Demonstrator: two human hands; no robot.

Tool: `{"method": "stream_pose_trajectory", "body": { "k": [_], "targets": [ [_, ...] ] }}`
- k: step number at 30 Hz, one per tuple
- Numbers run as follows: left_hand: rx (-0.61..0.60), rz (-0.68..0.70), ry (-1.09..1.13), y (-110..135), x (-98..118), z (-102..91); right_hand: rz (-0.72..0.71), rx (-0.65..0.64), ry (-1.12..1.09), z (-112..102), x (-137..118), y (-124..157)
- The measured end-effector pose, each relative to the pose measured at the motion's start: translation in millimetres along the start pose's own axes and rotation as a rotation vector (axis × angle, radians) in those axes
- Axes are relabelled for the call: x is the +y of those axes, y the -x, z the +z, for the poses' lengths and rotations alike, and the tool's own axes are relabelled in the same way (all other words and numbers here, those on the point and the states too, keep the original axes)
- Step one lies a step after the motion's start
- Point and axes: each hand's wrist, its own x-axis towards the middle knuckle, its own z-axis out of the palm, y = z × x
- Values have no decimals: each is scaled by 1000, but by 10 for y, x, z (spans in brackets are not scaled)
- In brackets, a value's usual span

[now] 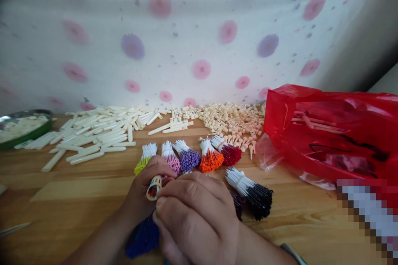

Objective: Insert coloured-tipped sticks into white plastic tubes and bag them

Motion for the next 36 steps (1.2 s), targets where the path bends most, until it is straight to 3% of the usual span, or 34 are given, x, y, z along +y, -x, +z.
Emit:
{"method": "stream_pose_trajectory", "body": {
  "k": [12,16,25,32,36],
  "targets": [
    [6,23,-9,3,-8,1,-19,-40,78,-10,-24,26],
    [25,66,-16,-10,-12,6,-56,8,131,55,-36,71],
    [95,144,-243,-2,-104,-52,140,122,-59,94,123,16],
    [-73,168,-262,31,-21,-146,148,19,17,178,231,79],
    [-76,161,-253,35,-2,-154,154,-7,62,203,294,100]
  ]
}}
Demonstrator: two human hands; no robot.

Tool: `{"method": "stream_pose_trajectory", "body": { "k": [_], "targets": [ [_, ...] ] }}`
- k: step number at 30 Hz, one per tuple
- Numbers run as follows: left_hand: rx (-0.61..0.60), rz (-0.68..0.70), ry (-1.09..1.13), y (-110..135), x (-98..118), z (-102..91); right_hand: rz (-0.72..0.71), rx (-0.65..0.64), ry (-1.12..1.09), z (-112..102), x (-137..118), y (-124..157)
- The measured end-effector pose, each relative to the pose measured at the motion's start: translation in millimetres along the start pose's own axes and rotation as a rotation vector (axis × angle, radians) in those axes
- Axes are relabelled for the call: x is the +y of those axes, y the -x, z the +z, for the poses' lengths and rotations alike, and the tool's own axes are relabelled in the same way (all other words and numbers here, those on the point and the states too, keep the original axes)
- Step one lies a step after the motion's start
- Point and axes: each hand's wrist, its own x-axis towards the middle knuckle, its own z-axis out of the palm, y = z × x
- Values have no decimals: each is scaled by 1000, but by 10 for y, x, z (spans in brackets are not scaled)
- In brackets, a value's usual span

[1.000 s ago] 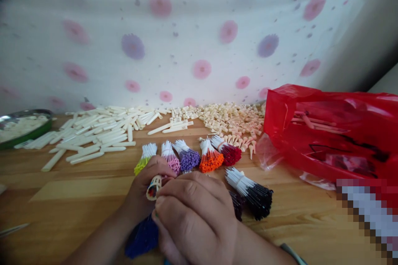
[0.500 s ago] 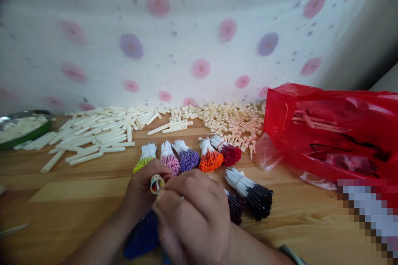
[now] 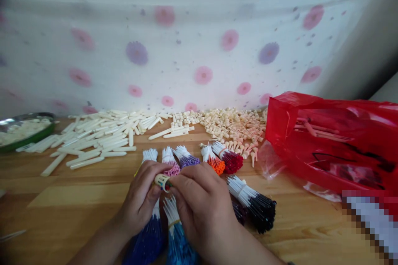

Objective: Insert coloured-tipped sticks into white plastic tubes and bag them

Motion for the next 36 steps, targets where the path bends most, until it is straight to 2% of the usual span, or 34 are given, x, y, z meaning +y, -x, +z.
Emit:
{"method": "stream_pose_trajectory", "body": {
  "k": [7,12,17,24,27,29,31,33,36],
  "targets": [
    [71,61,-107,52,-54,41,-60,66,76,49,73,-9],
    [154,107,-254,58,-53,46,4,-5,24,65,96,-9],
    [224,159,-335,23,-25,23,157,-10,-164,94,66,19],
    [274,173,-386,17,-48,25,510,-59,-583,155,46,53],
    [254,150,-342,26,-52,36,544,-11,-634,76,104,106],
    [200,105,-248,25,-47,53,491,93,-539,-69,193,174],
    [133,45,-136,16,-40,82,445,148,-341,-282,312,282],
    [66,-9,-72,2,-32,121,450,55,-103,-518,426,435],
    [-67,-70,-40,-28,-7,173,476,-174,222,-791,514,707]
  ]
}}
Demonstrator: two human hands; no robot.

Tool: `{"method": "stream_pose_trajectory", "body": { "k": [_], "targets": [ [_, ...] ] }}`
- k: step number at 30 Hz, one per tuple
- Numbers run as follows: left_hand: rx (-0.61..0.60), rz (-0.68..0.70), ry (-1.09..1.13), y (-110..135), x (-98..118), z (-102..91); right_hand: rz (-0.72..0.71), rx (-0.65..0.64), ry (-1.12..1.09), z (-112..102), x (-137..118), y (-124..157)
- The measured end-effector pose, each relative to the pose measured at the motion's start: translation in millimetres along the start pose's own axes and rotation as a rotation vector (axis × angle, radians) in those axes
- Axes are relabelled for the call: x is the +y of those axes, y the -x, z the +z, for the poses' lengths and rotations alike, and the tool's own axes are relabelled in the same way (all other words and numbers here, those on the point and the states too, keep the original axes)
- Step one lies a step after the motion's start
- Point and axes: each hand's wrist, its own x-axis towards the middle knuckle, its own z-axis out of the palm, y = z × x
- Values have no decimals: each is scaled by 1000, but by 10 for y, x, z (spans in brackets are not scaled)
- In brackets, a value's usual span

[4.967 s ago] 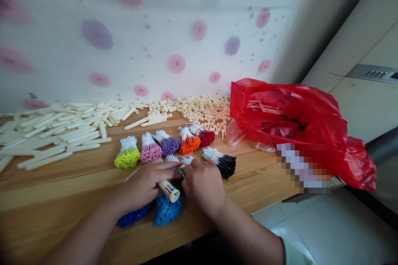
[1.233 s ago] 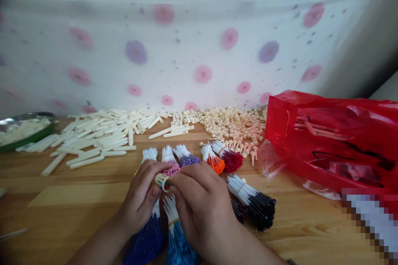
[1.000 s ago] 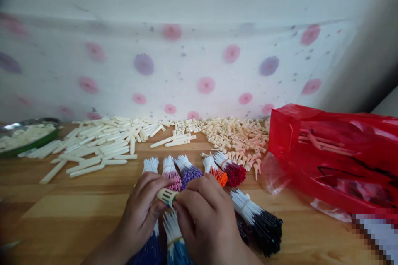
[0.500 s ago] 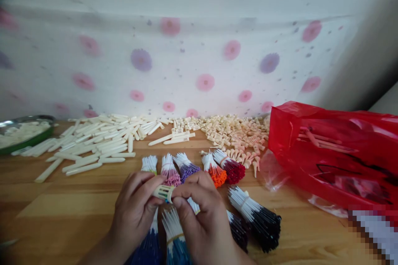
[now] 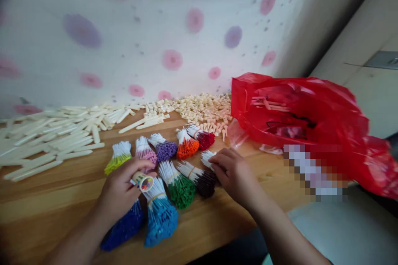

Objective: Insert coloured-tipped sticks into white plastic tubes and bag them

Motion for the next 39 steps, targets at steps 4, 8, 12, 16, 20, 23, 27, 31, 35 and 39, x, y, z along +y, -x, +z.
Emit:
{"method": "stream_pose_trajectory", "body": {
  "k": [4,8,12,16,20,23,27,31,35,39],
  "targets": [
    [-225,-11,-22,-83,132,7,10,-105,205,-49,79,244],
    [-445,128,-45,-211,399,25,-13,-210,338,1,-74,254],
    [-619,244,-147,-305,627,161,19,-312,493,69,-219,161],
    [-628,238,-188,-327,671,296,36,-299,525,129,-256,128],
    [-663,227,-244,-284,607,337,44,-294,509,136,-238,150],
    [-673,230,-274,-244,572,342,51,-295,476,121,-221,161],
    [-631,267,-246,-208,566,349,73,-323,493,124,-230,133],
    [-613,300,-249,-182,563,359,123,-331,530,169,-253,94],
    [-636,298,-279,-170,552,369,157,-330,532,189,-250,75],
    [-645,297,-292,-173,550,366,166,-315,515,175,-256,57]
  ]
}}
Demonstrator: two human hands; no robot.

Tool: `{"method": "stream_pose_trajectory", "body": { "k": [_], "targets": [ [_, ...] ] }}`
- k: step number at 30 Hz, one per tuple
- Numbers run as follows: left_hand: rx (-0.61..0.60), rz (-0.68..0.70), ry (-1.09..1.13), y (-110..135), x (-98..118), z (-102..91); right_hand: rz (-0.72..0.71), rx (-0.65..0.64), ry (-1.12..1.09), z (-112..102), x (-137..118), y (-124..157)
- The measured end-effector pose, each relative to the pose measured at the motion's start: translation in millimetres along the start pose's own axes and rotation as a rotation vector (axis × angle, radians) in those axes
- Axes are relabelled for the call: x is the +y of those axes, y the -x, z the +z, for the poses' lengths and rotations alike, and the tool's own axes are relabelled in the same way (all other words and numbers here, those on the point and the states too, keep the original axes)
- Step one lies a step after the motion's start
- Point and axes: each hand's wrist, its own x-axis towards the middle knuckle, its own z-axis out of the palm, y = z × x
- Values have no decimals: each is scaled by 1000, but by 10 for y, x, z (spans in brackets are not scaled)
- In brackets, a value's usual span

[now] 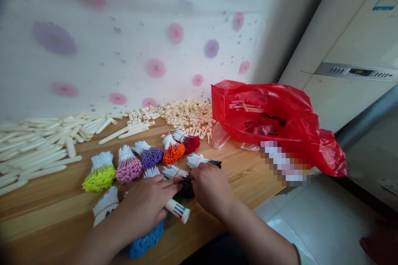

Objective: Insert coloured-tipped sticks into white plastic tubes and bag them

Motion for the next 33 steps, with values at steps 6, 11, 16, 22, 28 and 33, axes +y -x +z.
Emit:
{"method": "stream_pose_trajectory", "body": {
  "k": [6,11,16,22,28,33],
  "targets": [
    [21,-12,34,9,13,-17,69,58,-5,-62,-18,78],
    [24,-20,90,9,-5,-9,160,123,-51,-393,274,313],
    [395,-172,449,83,-108,-229,96,207,-223,-654,283,315],
    [395,-298,664,218,-196,-438,-232,92,-467,-589,-311,-151],
    [523,-451,1147,211,-345,-300,-219,-83,-1190,-436,-504,-691],
    [605,-396,1536,190,-336,-258,-272,-213,-1796,-131,-474,-875]
  ]
}}
